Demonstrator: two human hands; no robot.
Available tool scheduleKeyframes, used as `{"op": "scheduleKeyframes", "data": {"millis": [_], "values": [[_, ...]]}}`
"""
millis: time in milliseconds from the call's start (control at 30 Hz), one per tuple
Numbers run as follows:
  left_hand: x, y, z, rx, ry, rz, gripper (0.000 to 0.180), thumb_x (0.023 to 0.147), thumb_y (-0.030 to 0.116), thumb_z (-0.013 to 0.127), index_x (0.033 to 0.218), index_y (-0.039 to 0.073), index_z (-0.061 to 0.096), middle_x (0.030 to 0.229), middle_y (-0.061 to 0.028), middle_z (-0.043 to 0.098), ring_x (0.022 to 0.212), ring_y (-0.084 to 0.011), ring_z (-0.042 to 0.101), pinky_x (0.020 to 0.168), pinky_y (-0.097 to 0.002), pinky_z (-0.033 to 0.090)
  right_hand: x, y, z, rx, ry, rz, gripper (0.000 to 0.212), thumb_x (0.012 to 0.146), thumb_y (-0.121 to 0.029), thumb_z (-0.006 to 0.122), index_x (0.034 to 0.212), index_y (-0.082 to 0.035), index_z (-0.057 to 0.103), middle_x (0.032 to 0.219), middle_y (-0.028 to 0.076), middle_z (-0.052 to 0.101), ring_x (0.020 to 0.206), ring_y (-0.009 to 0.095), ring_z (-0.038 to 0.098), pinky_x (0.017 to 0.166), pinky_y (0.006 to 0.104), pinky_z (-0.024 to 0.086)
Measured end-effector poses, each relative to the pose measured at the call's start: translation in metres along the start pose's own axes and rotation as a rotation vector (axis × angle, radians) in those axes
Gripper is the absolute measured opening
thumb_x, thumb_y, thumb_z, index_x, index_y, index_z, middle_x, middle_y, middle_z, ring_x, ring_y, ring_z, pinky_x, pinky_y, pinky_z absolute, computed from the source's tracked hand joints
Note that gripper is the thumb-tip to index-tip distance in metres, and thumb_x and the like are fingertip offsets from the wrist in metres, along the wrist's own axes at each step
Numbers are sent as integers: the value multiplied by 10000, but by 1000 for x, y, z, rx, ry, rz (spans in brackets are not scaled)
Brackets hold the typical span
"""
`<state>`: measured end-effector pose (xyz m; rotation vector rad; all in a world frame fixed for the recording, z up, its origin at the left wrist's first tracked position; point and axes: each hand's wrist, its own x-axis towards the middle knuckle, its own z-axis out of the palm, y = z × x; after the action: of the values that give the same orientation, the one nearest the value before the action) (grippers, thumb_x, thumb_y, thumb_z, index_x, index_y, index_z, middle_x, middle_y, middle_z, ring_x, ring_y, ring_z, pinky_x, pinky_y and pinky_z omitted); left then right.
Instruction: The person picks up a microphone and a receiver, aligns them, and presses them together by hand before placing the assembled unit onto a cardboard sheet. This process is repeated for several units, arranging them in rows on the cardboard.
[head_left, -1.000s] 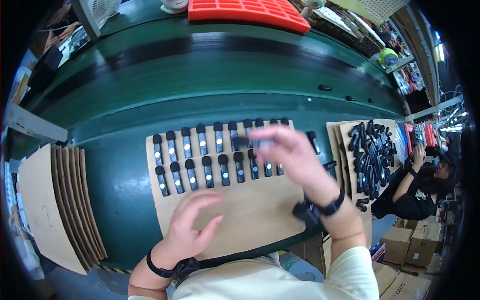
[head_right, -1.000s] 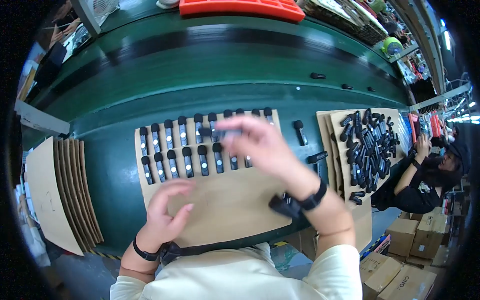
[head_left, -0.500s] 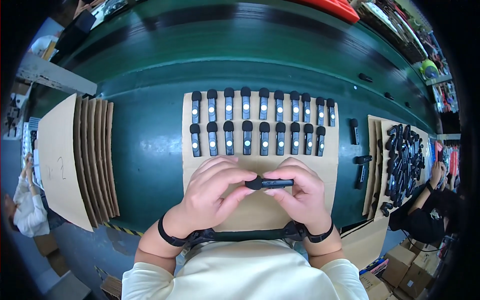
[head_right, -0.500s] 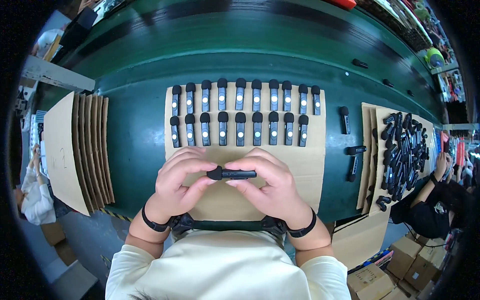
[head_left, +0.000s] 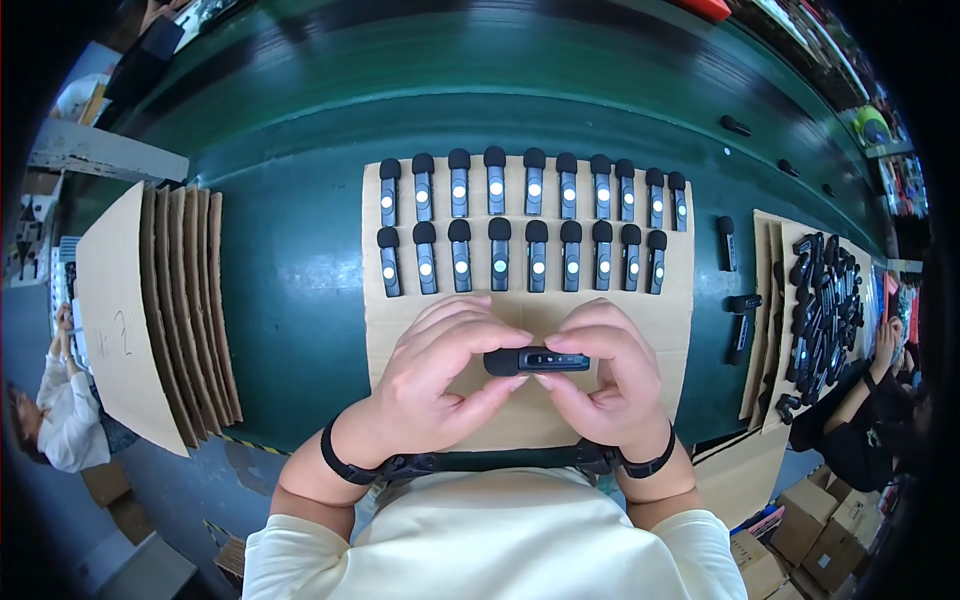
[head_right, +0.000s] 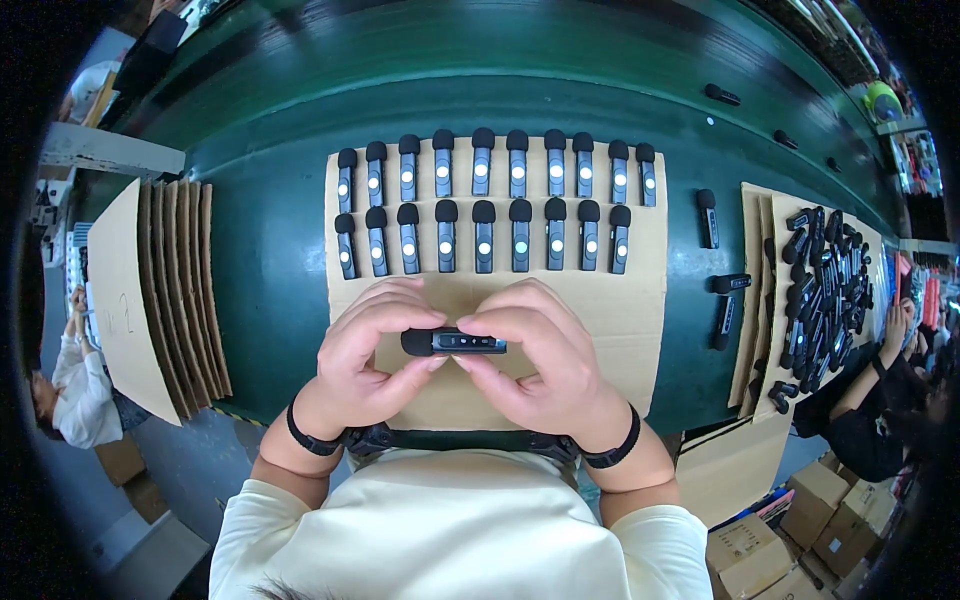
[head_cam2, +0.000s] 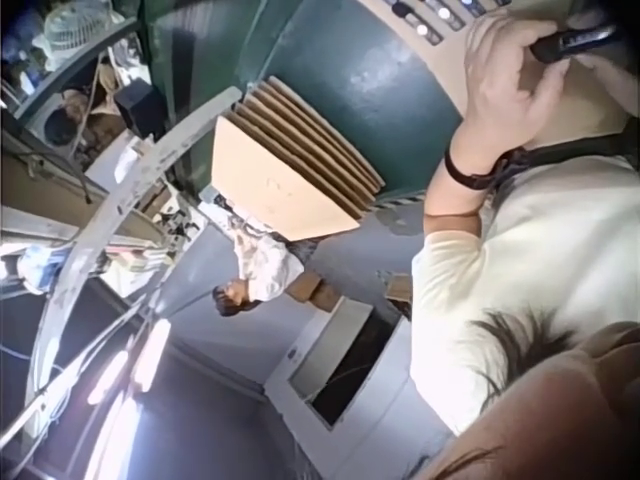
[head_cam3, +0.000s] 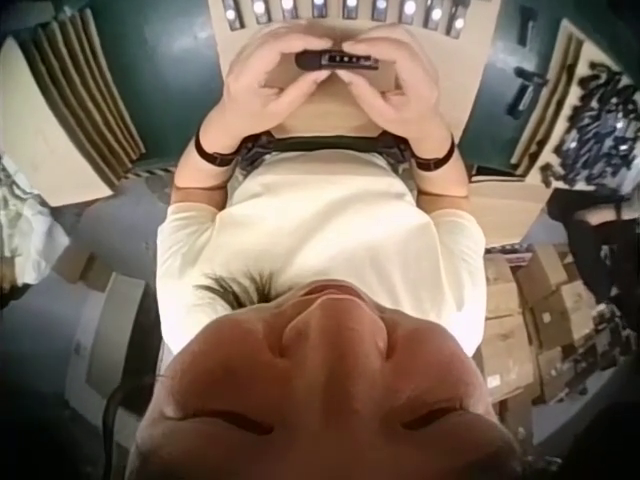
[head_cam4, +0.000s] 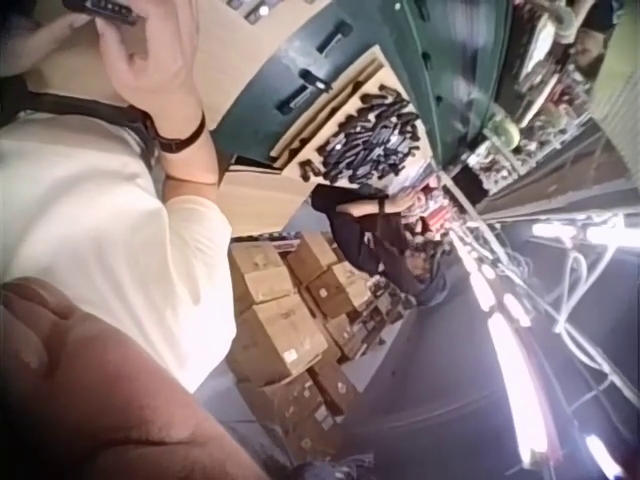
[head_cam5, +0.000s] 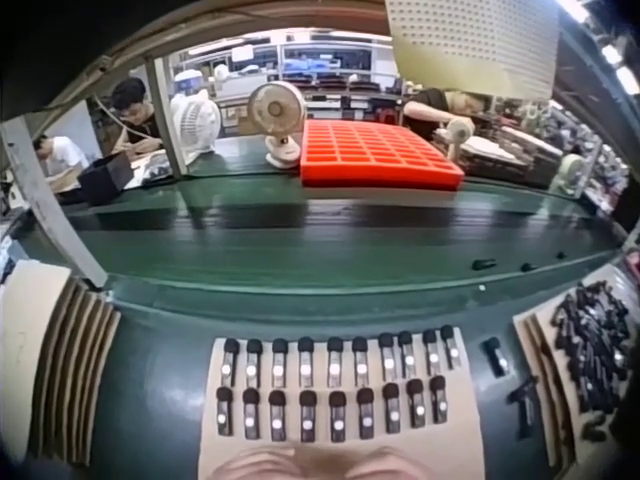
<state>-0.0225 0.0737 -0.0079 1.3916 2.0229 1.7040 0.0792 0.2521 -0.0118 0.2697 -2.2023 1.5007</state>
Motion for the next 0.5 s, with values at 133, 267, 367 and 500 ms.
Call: {"op": "scheduleKeyframes", "data": {"millis": [133, 267, 367, 500], "values": [[2, 3, -1, 6, 0, 13, 304, 749, 36, 759, 1033, 26, 649, 889, -95, 680, 825, -277, 647, 928, -458, 483, 1, -1, 2, 2, 0, -8, 335, 752, 40, 744, 1047, -1, 591, 935, 118, 587, 807, 211, 583, 688, 296, 457], [0, 1, -4, 22, -40, 39, 309, 756, 30, 755, 1041, 12, 636, 938, -113, 684, 855, -272, 654, 955, -486, 471, -1, 1, 3, 14, 4, -11, 331, 752, 36, 746, 1042, -5, 591, 941, 120, 588, 812, 213, 583, 689, 297, 458], [-1, 1, -4, 27, -56, 57, 312, 761, 31, 755, 1045, 4, 630, 962, -123, 685, 869, -272, 656, 964, -497, 466, -1, 0, 3, 4, 3, -19, 330, 752, 37, 746, 1040, -9, 591, 947, 120, 588, 817, 215, 583, 691, 298, 459], [-1, 2, -4, 30, -48, 58, 306, 766, 42, 756, 1043, 6, 629, 959, -122, 683, 866, -272, 656, 958, -499, 466, -2, 0, 4, 12, 10, -14, 319, 755, 43, 743, 1030, -14, 590, 957, 120, 587, 825, 215, 584, 696, 298, 462]]}}
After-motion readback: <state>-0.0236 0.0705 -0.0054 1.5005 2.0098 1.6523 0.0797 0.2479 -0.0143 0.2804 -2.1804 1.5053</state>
